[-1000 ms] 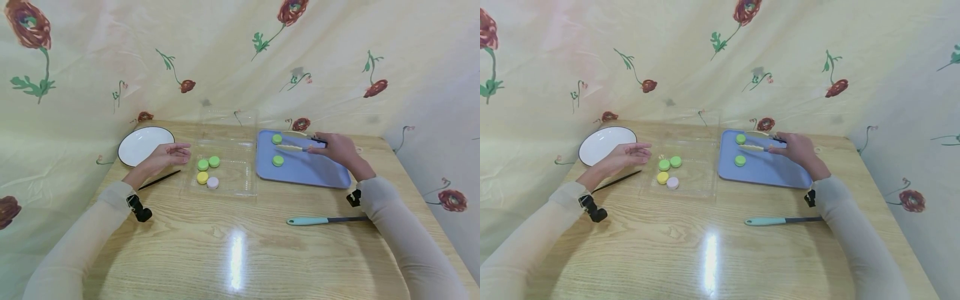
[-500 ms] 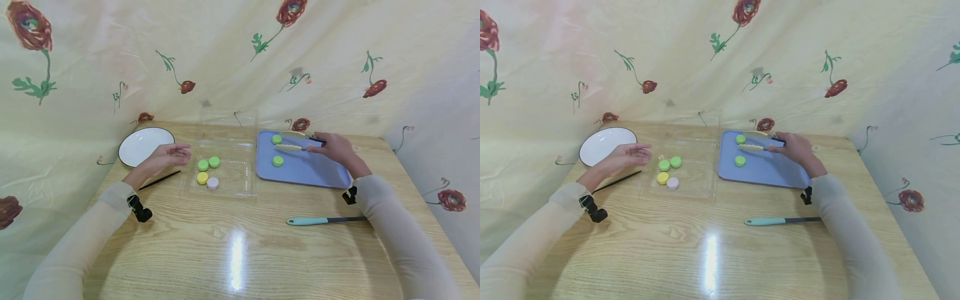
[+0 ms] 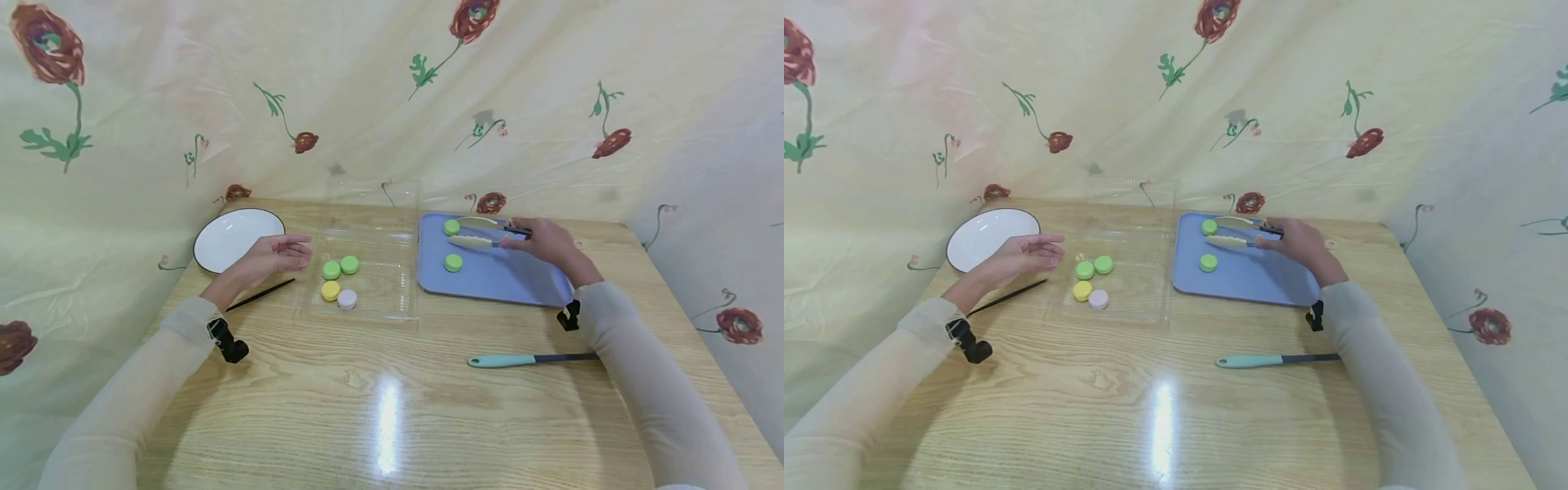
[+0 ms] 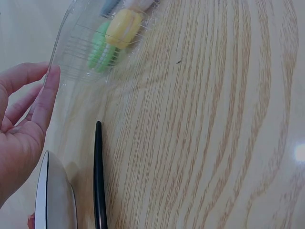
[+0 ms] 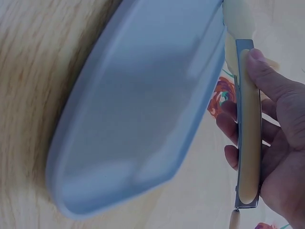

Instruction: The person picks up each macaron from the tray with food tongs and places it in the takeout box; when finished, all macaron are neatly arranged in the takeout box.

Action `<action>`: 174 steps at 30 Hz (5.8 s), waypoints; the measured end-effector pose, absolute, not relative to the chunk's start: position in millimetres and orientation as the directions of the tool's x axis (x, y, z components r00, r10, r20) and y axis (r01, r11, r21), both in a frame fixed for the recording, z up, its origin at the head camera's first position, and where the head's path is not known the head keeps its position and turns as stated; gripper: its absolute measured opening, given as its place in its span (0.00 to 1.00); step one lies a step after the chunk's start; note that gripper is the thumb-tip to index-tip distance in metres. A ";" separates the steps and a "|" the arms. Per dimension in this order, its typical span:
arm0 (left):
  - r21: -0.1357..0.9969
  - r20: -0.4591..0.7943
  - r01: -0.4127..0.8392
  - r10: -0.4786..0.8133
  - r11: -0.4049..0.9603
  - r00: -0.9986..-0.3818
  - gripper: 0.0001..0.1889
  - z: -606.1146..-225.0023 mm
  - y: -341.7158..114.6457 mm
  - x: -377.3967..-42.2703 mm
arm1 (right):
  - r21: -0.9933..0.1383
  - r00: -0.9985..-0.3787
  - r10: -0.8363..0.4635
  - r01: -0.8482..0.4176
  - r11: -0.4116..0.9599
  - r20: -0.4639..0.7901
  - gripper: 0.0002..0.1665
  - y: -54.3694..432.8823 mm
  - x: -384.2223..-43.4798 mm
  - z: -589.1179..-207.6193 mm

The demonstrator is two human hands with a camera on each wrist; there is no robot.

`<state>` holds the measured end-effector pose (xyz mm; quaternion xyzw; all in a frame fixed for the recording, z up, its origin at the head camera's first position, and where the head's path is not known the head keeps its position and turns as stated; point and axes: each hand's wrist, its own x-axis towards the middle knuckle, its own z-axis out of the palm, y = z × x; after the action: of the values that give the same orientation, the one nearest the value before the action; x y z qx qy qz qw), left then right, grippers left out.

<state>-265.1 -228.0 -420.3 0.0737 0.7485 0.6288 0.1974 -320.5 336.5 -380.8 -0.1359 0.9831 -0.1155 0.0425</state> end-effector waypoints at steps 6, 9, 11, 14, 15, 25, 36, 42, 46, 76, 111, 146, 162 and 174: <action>0.970 -0.203 -0.136 0.360 0.202 -0.911 0.33 -420.0 -228.0 -264.9 | -0.230 -0.954 -0.282 -0.253 0.940 -0.105 0.49 335.3 -322.4 -377.7; 0.970 -0.203 -0.135 0.362 0.203 -0.910 0.33 -419.8 -228.1 -264.7 | -0.233 -0.952 -0.284 -0.251 0.940 -0.119 0.49 334.7 -322.7 -375.4; 0.969 -0.204 -0.137 0.362 0.203 -0.910 0.33 -420.0 -228.3 -265.1 | -0.239 -0.950 -0.284 -0.249 0.939 -0.128 0.49 334.1 -322.5 -373.9; 0.969 -0.206 -0.137 0.362 0.207 -0.909 0.33 -420.2 -228.3 -265.1 | -0.250 -0.949 -0.283 -0.243 0.937 -0.139 0.49 334.0 -322.5 -372.9; 0.969 -0.206 -0.137 0.362 0.208 -0.909 0.33 -420.3 -228.3 -265.2 | -0.251 -0.949 -0.282 -0.241 0.937 -0.141 0.49 334.1 -322.7 -373.1; 0.968 -0.202 -0.129 0.367 0.213 -0.908 0.32 -421.2 -228.8 -265.9 | -0.261 -0.956 -0.264 -0.224 0.939 -0.130 0.44 329.4 -325.1 -374.0; 0.968 -0.205 -0.134 0.367 0.212 -0.907 0.33 -421.7 -228.7 -266.9 | -0.259 -0.961 -0.254 -0.220 0.941 -0.107 0.41 328.3 -323.6 -376.8; 0.969 -0.205 -0.136 0.364 0.207 -0.908 0.33 -421.6 -228.5 -266.9 | -0.266 -0.964 -0.244 -0.209 0.941 -0.106 0.43 329.2 -323.2 -379.1; 0.970 -0.205 -0.139 0.359 0.202 -0.911 0.33 -421.2 -228.2 -266.3 | -0.274 -0.966 -0.239 -0.206 0.939 -0.094 0.42 330.4 -321.7 -381.6; 0.968 -0.207 -0.139 0.349 0.211 -0.914 0.32 -422.3 -228.1 -265.9 | -0.524 -0.993 -0.094 -0.114 0.844 0.065 0.45 341.6 -305.6 -393.9; 0.967 -0.201 -0.127 0.359 0.220 -0.911 0.32 -421.4 -228.8 -264.5 | -0.638 -0.957 -0.177 -0.286 0.715 0.230 0.36 293.0 -264.5 -354.8; 0.970 -0.199 -0.132 0.354 0.205 -0.914 0.32 -419.4 -228.0 -263.5 | -0.425 -0.774 -0.597 -0.622 0.657 0.211 0.31 212.1 -258.7 -355.4; 0.969 -0.198 -0.129 0.355 0.209 -0.914 0.33 -421.2 -228.3 -264.2 | -0.383 -0.755 -0.642 -0.636 0.670 0.130 0.31 193.9 -264.5 -355.0; 0.969 -0.194 -0.123 0.352 0.214 -0.916 0.33 -422.8 -228.6 -264.2 | -0.359 -0.733 -0.672 -0.659 0.661 0.106 0.33 185.5 -266.1 -354.9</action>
<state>-264.2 -228.6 -422.8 0.0759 0.7554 0.6223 0.1908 -266.1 185.5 -354.9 -0.3652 0.9112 -0.1897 0.0179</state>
